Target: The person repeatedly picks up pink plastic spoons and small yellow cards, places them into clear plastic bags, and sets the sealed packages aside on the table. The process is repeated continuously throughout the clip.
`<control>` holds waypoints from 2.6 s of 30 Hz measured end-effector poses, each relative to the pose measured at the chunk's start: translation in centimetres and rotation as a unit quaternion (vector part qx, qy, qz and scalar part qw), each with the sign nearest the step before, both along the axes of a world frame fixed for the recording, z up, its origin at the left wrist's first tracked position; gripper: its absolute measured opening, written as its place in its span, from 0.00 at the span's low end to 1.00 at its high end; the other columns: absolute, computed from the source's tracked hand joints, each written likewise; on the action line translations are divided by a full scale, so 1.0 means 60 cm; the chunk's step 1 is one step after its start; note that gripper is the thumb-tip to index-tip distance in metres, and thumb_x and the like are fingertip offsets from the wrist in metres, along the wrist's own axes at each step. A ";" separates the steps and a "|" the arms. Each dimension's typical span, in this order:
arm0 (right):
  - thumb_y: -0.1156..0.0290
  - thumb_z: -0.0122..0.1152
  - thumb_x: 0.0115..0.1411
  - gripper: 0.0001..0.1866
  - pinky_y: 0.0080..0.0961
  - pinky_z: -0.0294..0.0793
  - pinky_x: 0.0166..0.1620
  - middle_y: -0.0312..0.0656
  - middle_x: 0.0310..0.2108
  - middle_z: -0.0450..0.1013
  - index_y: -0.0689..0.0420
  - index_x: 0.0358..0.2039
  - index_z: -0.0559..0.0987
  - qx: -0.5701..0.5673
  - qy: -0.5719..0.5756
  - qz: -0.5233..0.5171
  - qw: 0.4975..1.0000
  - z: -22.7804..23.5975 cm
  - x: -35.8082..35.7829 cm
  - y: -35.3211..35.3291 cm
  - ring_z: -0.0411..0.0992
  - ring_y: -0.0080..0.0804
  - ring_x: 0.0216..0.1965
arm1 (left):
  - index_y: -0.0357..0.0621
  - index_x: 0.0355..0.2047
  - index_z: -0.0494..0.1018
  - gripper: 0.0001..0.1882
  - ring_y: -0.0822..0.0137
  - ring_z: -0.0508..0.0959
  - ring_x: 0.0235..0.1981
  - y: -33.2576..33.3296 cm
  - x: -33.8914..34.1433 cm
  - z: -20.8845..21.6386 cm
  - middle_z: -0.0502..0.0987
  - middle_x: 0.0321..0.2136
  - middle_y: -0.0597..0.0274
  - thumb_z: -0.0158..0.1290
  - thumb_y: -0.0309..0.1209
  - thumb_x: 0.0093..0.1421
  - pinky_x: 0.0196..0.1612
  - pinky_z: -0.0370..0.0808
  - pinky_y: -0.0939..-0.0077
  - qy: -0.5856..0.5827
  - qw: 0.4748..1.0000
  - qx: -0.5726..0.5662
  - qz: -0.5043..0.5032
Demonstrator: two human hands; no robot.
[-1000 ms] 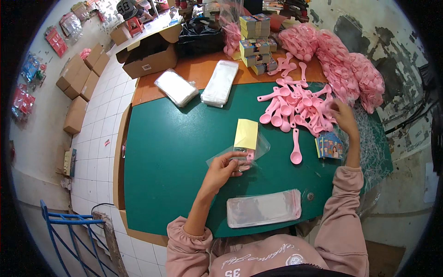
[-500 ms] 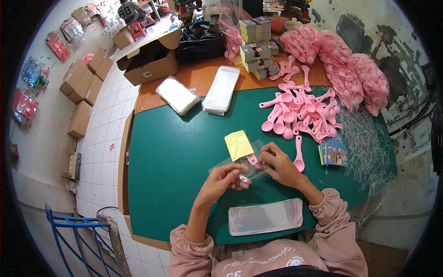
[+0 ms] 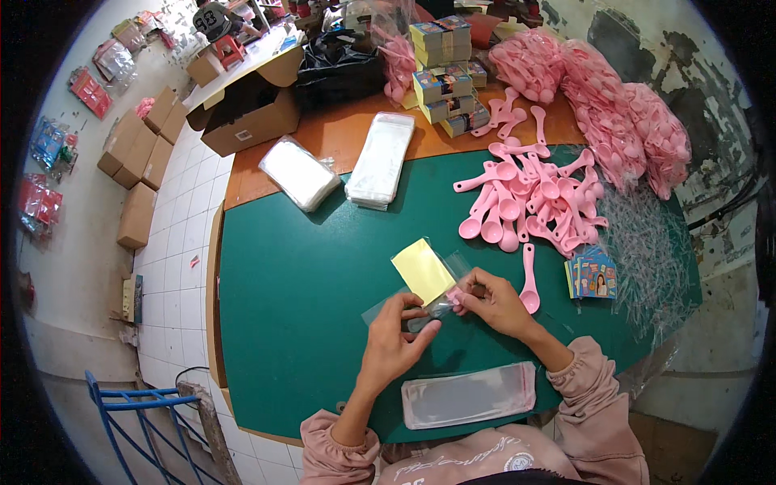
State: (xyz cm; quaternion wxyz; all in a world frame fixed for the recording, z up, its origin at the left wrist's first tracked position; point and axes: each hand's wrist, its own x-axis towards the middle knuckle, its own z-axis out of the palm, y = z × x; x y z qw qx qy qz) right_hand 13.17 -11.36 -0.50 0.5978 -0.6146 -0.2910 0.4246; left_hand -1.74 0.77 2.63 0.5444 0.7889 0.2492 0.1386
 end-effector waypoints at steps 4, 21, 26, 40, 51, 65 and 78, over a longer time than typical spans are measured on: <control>0.72 0.54 0.56 0.08 0.17 0.72 0.29 0.37 0.24 0.69 0.62 0.28 0.67 0.002 -0.034 0.053 0.998 0.002 0.000 0.000 0.71 0.21 0.26 | 0.33 0.34 0.66 0.09 0.72 0.74 0.36 0.002 0.000 -0.027 0.68 0.32 0.61 0.52 0.22 0.53 0.34 0.79 0.79 -0.011 1.000 -0.026 0.010; 0.75 0.55 0.55 0.07 0.16 0.72 0.22 0.39 0.21 0.70 0.64 0.27 0.67 -0.010 0.060 -0.052 0.997 0.005 -0.018 0.023 0.71 0.21 0.21 | 0.32 0.25 0.68 0.06 0.74 0.75 0.27 0.013 -0.006 -0.025 0.72 0.29 0.60 0.54 0.22 0.52 0.27 0.74 0.83 0.026 0.995 -0.041 0.088; 0.77 0.55 0.54 0.06 0.16 0.73 0.22 0.38 0.22 0.69 0.63 0.28 0.67 0.001 0.027 -0.032 0.999 -0.001 -0.020 0.021 0.72 0.21 0.21 | 0.36 0.26 0.64 0.08 0.76 0.73 0.28 0.007 0.005 -0.027 0.70 0.27 0.64 0.54 0.22 0.52 0.30 0.72 0.84 -0.018 0.982 -0.120 0.144; 0.78 0.51 0.56 0.07 0.18 0.75 0.24 0.44 0.25 0.69 0.65 0.34 0.65 -0.020 0.001 -0.040 0.999 0.007 -0.027 0.024 0.73 0.28 0.23 | 0.35 0.36 0.67 0.08 0.78 0.70 0.31 0.003 -0.001 -0.036 0.70 0.30 0.65 0.50 0.21 0.55 0.33 0.69 0.86 -0.043 0.966 -0.232 0.109; 0.71 0.52 0.57 0.10 0.17 0.72 0.19 0.41 0.19 0.71 0.67 0.31 0.70 -0.099 0.050 -0.028 0.993 0.020 -0.023 0.027 0.73 0.26 0.20 | 0.40 0.37 0.62 0.11 0.77 0.70 0.31 0.008 -0.003 -0.043 0.69 0.31 0.66 0.51 0.23 0.55 0.33 0.69 0.84 0.036 0.988 -0.132 0.076; 0.68 0.47 0.58 0.14 0.18 0.72 0.27 0.41 0.18 0.71 0.66 0.23 0.74 -0.044 0.074 0.022 0.996 0.082 0.002 -0.009 0.72 0.26 0.20 | 0.41 0.37 0.63 0.11 0.80 0.67 0.29 0.088 -0.120 0.037 0.68 0.29 0.69 0.50 0.23 0.54 0.28 0.66 0.86 -0.105 0.985 -0.122 0.055; 0.69 0.48 0.59 0.11 0.17 0.69 0.32 0.38 0.25 0.72 0.64 0.30 0.73 -0.075 -0.048 0.075 0.993 0.080 0.003 -0.065 0.70 0.21 0.28 | 0.48 0.54 0.60 0.21 0.69 0.71 0.42 0.404 -0.492 -0.080 0.72 0.41 0.60 0.43 0.39 0.61 0.39 0.68 0.79 0.083 0.945 -0.026 0.315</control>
